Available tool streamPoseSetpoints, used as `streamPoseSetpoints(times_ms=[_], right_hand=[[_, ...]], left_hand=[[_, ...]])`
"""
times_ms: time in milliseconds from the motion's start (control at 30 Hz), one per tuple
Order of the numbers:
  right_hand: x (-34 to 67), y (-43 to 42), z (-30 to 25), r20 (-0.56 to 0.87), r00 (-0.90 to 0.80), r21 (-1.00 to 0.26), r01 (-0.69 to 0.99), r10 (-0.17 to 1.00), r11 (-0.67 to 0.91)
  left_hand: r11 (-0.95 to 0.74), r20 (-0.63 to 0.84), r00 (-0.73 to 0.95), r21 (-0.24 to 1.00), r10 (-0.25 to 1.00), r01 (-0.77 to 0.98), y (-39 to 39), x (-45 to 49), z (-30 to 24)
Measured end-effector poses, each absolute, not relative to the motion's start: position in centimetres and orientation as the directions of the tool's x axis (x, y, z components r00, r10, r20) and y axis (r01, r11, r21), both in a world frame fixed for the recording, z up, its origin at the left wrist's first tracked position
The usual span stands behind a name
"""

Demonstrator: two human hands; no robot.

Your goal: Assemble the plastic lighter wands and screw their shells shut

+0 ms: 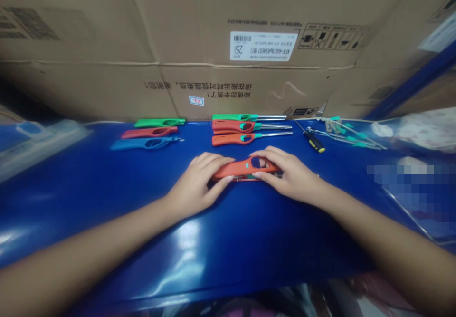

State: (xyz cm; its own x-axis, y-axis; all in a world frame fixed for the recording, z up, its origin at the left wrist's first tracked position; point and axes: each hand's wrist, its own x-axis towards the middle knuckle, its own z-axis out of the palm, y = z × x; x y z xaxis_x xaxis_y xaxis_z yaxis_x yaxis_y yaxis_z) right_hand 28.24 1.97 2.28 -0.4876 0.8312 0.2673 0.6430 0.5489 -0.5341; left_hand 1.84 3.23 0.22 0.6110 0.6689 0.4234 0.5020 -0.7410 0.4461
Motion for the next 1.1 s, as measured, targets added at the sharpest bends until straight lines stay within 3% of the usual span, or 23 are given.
streamPoseSetpoints(times_ms=[267,733,1100], right_hand=[[27.5,2.0,1.0,0.281,-0.528,-0.424,0.681,0.801,0.597],[27.6,2.2,0.5,0.221,-0.537,-0.382,0.721,0.814,0.579],[27.8,2.4,0.3,0.259,-0.561,-0.376,0.691,0.786,0.617]], left_hand=[[-0.733,0.351,0.651,0.437,0.673,0.522,3.2,2.0,0.2],[-0.726,0.366,0.632,0.429,0.683,0.537,3.3,1.9,-0.3],[-0.736,0.372,0.638,0.407,0.674,0.541,3.7,1.8,-0.9]])
